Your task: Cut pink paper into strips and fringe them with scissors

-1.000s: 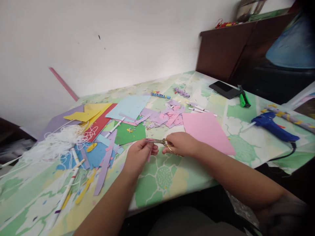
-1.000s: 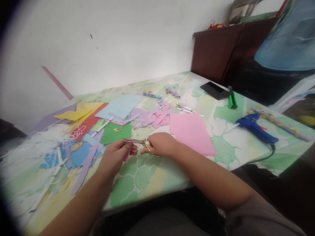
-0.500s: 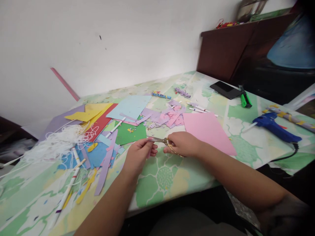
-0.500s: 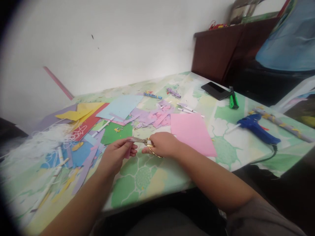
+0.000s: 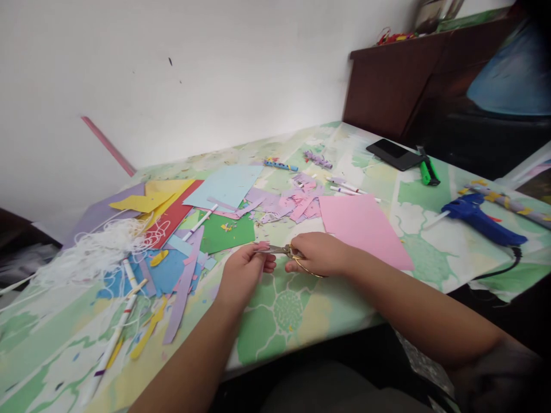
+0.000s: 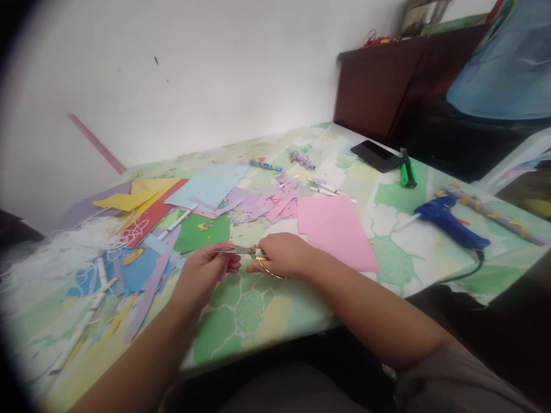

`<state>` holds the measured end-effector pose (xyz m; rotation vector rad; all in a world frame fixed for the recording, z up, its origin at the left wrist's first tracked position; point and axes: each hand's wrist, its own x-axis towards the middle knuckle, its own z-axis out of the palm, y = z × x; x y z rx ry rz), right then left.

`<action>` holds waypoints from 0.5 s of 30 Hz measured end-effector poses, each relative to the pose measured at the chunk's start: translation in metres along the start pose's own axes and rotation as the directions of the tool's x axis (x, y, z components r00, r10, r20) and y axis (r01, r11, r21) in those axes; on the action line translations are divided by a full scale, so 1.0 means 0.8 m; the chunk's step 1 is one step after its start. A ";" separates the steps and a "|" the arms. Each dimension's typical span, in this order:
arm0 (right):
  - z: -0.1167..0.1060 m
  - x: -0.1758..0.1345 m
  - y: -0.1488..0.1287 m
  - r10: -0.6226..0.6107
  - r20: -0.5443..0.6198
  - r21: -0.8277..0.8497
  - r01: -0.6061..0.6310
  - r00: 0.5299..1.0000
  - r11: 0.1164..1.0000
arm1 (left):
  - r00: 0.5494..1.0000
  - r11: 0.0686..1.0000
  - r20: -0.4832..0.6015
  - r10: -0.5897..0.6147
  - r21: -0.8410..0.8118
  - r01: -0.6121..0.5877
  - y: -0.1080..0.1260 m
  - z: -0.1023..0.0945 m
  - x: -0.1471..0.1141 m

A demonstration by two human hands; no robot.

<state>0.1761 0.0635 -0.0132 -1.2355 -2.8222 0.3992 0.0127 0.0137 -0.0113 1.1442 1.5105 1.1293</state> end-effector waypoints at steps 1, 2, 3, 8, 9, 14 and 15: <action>0.000 0.000 0.000 -0.008 0.003 0.001 0.008 1.000 1.000 | 1.000 1.000 0.009 0.014 0.025 -0.014 0.000 0.000 -0.001; 0.001 0.000 0.001 -0.014 0.005 0.001 0.014 1.000 1.000 | 0.999 0.998 0.019 0.028 0.047 -0.028 0.000 0.000 -0.001; 0.001 0.001 0.001 -0.022 0.007 0.001 0.022 1.000 1.000 | 0.999 0.997 0.031 0.039 0.067 -0.041 0.000 -0.001 -0.002; -0.001 0.003 0.000 -0.018 0.028 -0.011 0.019 0.999 1.000 | 0.998 0.995 0.042 0.038 0.089 -0.042 0.000 0.000 -0.003; -0.002 0.003 -0.001 -0.005 0.032 -0.018 0.006 0.999 1.000 | 0.999 0.996 0.040 0.028 0.082 -0.031 0.000 0.000 -0.003; -0.004 0.005 -0.004 0.037 0.034 -0.036 -0.036 0.999 0.999 | 0.999 0.996 0.038 -0.014 0.084 0.011 0.004 0.001 -0.003; -0.004 0.005 -0.004 0.042 0.034 -0.035 -0.041 0.999 0.999 | 0.999 0.996 0.042 -0.017 0.086 0.013 0.004 0.001 -0.003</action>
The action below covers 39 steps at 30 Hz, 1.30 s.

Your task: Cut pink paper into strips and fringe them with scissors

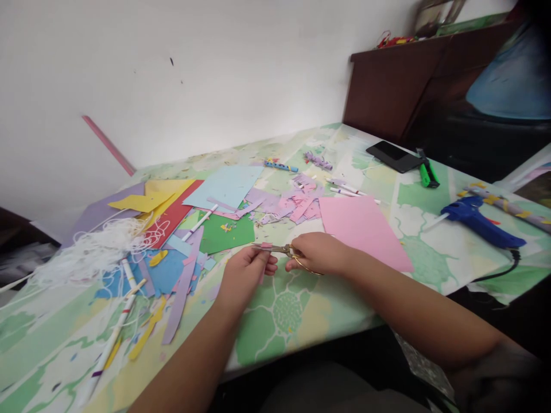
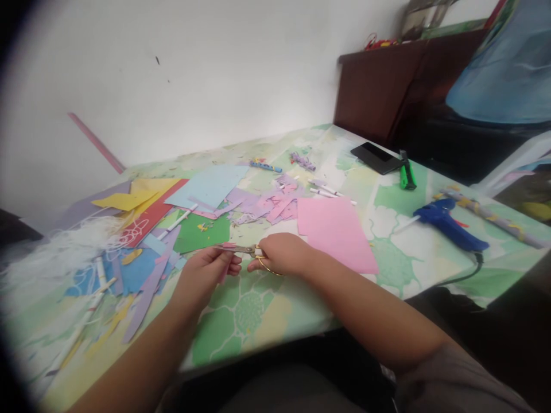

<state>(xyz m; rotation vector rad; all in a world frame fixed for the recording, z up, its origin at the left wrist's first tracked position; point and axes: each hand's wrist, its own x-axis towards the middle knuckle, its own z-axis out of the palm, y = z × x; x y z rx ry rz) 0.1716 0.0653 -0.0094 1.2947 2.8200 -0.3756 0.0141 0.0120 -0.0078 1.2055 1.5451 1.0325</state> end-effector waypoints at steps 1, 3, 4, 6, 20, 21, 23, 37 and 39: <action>0.000 0.001 0.000 0.006 0.001 0.002 -0.006 1.000 1.000 | 1.000 1.000 0.005 0.001 0.000 -0.001 0.001 0.000 0.000; 0.002 0.001 0.001 0.021 0.004 0.006 -0.021 1.000 1.000 | 1.000 1.000 0.018 0.007 -0.002 -0.007 0.001 -0.001 -0.001; 0.002 0.002 0.001 0.028 0.001 0.010 -0.028 1.000 1.000 | 1.000 1.000 0.026 0.007 -0.002 -0.007 0.001 -0.001 -0.001; 0.003 0.001 0.002 0.033 -0.010 0.015 -0.033 0.999 0.999 | 0.999 1.000 0.045 0.006 -0.009 -0.006 0.001 -0.001 -0.001; 0.003 -0.004 0.004 -0.008 -0.045 0.012 0.009 0.999 1.000 | 0.999 0.996 -0.003 0.039 -0.081 -0.039 -0.006 0.002 0.002; 0.003 -0.004 0.003 -0.006 -0.043 0.009 0.006 0.999 1.000 | 1.000 0.996 -0.003 0.029 -0.086 -0.029 -0.005 0.002 0.002; 0.004 -0.004 0.002 -0.005 -0.042 0.003 0.006 0.999 1.000 | 1.000 0.995 -0.002 0.011 -0.100 -0.011 -0.005 0.003 0.002; 0.000 -0.005 -0.001 -0.011 0.010 -0.018 0.011 1.000 1.000 | 0.999 0.985 0.032 -0.044 -0.165 0.048 -0.006 0.002 0.004; 0.000 -0.005 -0.001 -0.006 0.012 -0.025 0.006 1.000 1.000 | 0.998 0.985 0.032 -0.048 -0.164 0.053 -0.005 0.003 0.003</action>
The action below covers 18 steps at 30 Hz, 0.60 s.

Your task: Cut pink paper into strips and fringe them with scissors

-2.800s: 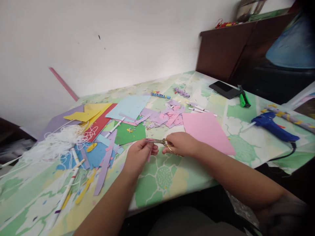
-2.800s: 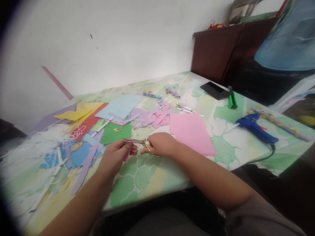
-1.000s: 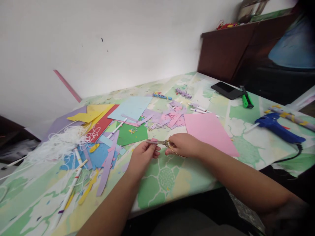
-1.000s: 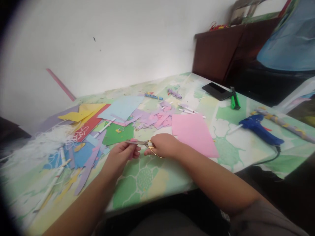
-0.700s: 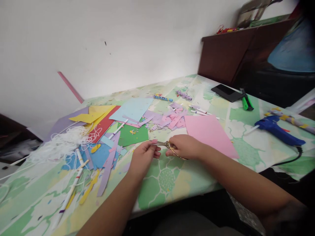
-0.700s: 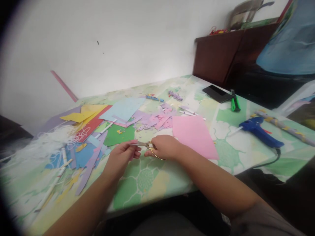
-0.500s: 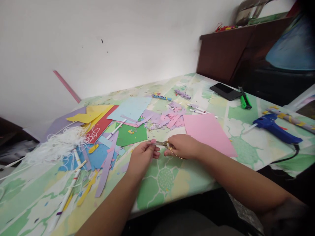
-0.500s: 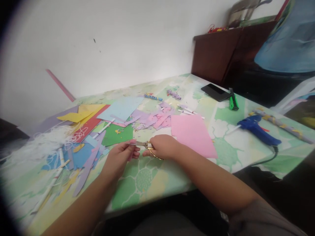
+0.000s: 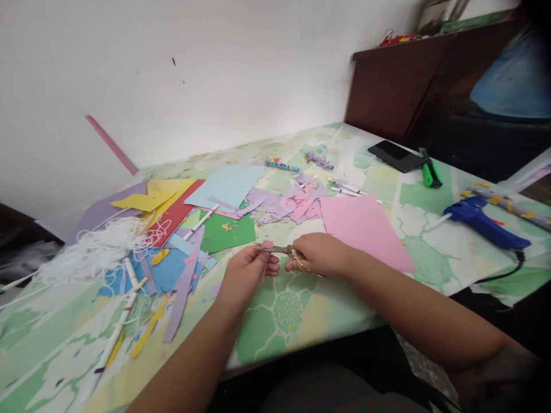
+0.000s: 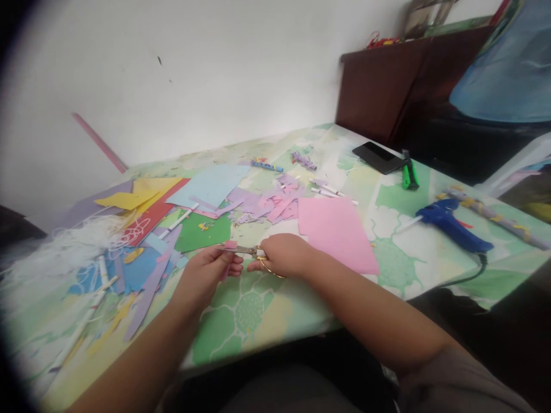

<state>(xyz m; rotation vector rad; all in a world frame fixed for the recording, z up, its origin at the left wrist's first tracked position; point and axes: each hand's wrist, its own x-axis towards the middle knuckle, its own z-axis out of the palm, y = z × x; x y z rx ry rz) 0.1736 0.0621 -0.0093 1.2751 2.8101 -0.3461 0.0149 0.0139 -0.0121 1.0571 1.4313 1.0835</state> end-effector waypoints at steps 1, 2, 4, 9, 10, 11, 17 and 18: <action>0.000 0.000 0.000 0.004 0.003 -0.001 -0.004 1.000 1.000 | 1.000 1.000 -0.001 -0.002 0.003 0.002 0.001 0.000 0.000; 0.000 0.001 0.001 0.006 0.004 0.000 -0.006 1.000 1.000 | 1.000 1.000 -0.003 -0.004 0.006 0.004 0.001 0.001 -0.001; 0.000 0.002 0.001 0.007 0.003 0.003 -0.007 1.000 1.000 | 1.000 1.000 -0.007 -0.007 0.006 0.007 0.002 0.001 -0.001; 0.001 0.003 0.002 0.010 -0.011 0.002 -0.010 1.000 1.000 | 1.000 1.000 -0.026 -0.014 -0.004 0.014 0.003 0.001 -0.002; 0.001 0.003 0.003 0.012 -0.014 0.007 -0.012 1.000 1.000 | 1.000 1.000 -0.026 -0.016 0.002 0.016 0.003 0.001 -0.002; 0.001 0.004 0.003 0.016 -0.016 0.012 -0.015 1.000 1.000 | 1.000 1.000 -0.024 -0.017 0.010 0.018 0.003 0.001 -0.003; 0.005 0.002 0.007 0.024 -0.045 0.033 -0.022 0.999 0.999 | 1.000 0.998 -0.024 -0.011 0.060 0.012 0.004 0.000 -0.004; 0.005 0.001 0.007 0.018 -0.053 0.034 -0.016 0.998 0.999 | 0.999 0.998 -0.034 -0.010 0.060 0.012 0.004 -0.001 -0.003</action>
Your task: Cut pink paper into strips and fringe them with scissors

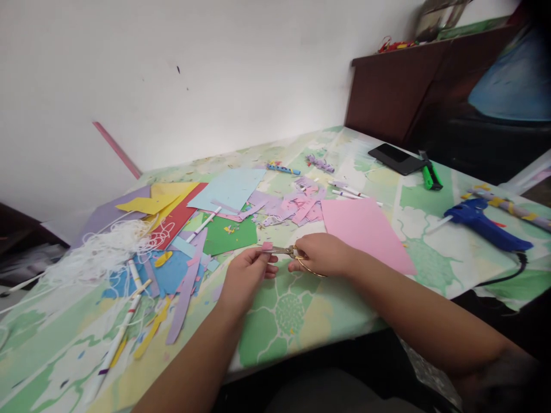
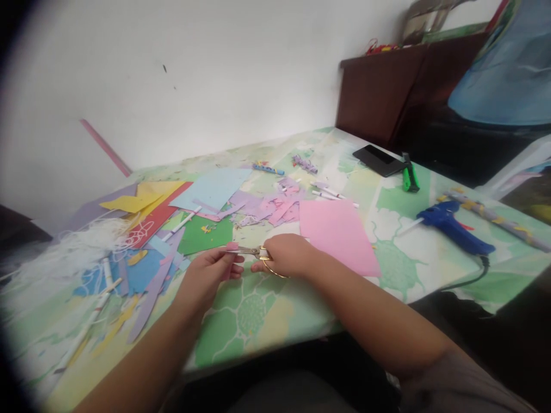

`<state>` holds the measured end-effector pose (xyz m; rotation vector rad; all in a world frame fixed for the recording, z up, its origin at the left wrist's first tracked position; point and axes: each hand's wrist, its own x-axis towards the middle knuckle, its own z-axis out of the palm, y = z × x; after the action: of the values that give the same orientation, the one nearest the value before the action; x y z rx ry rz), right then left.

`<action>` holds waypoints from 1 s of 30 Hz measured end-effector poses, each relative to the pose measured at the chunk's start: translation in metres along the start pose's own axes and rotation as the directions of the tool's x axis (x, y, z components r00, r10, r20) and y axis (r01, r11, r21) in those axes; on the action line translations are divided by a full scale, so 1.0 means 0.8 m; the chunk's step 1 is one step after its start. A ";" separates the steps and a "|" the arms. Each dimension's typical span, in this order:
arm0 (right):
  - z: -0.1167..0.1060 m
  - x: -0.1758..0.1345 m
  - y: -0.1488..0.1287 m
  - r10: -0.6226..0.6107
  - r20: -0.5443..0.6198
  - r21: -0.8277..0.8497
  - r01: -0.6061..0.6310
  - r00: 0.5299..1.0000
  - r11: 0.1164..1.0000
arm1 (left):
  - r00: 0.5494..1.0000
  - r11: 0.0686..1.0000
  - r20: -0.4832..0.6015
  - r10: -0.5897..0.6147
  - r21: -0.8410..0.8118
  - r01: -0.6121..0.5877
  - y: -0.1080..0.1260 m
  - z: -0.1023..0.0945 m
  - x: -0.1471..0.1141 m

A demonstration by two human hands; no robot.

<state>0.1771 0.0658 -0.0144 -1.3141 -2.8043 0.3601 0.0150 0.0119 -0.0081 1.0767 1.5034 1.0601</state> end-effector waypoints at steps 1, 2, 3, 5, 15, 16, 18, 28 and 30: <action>0.000 -0.001 0.000 -0.005 -0.003 0.001 0.005 1.000 1.000 | 1.000 1.000 -0.011 -0.002 -0.002 0.002 0.000 0.000 0.000; 0.000 -0.001 0.001 -0.008 0.000 0.002 0.008 1.000 1.000 | 1.000 1.000 -0.019 -0.006 -0.006 0.005 0.000 0.000 0.001; 0.000 -0.002 0.001 -0.011 0.007 0.005 0.011 1.000 1.000 | 1.000 1.000 -0.024 -0.009 -0.011 0.009 0.001 0.000 0.001; -0.001 -0.002 0.000 -0.019 0.023 0.017 0.019 1.000 1.000 | 1.000 1.000 -0.024 -0.010 -0.022 0.010 0.001 0.000 0.001; -0.003 -0.003 -0.004 -0.050 0.043 0.032 0.049 0.998 0.998 | 0.999 0.997 0.017 -0.040 -0.063 0.041 -0.002 0.002 0.003; -0.002 -0.002 -0.003 -0.051 0.046 0.032 0.049 0.998 0.998 | 0.999 0.997 0.021 -0.044 -0.061 0.045 -0.002 0.002 0.003; -0.001 -0.001 -0.003 -0.051 0.051 0.031 0.049 0.997 0.998 | 0.999 0.997 0.022 -0.048 -0.059 0.049 -0.002 0.002 0.003; 0.002 0.004 -0.001 0.006 0.035 0.009 -0.006 0.999 1.000 | 0.997 0.992 0.052 -0.060 -0.111 0.066 -0.004 0.000 0.004; 0.003 0.004 -0.001 0.014 0.014 0.012 -0.014 1.000 1.000 | 0.996 0.991 0.057 -0.073 -0.107 0.079 -0.003 0.001 0.003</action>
<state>0.1744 0.0671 -0.0164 -1.3342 -2.8014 0.3868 0.0147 0.0139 -0.0114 0.9576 1.4166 1.0405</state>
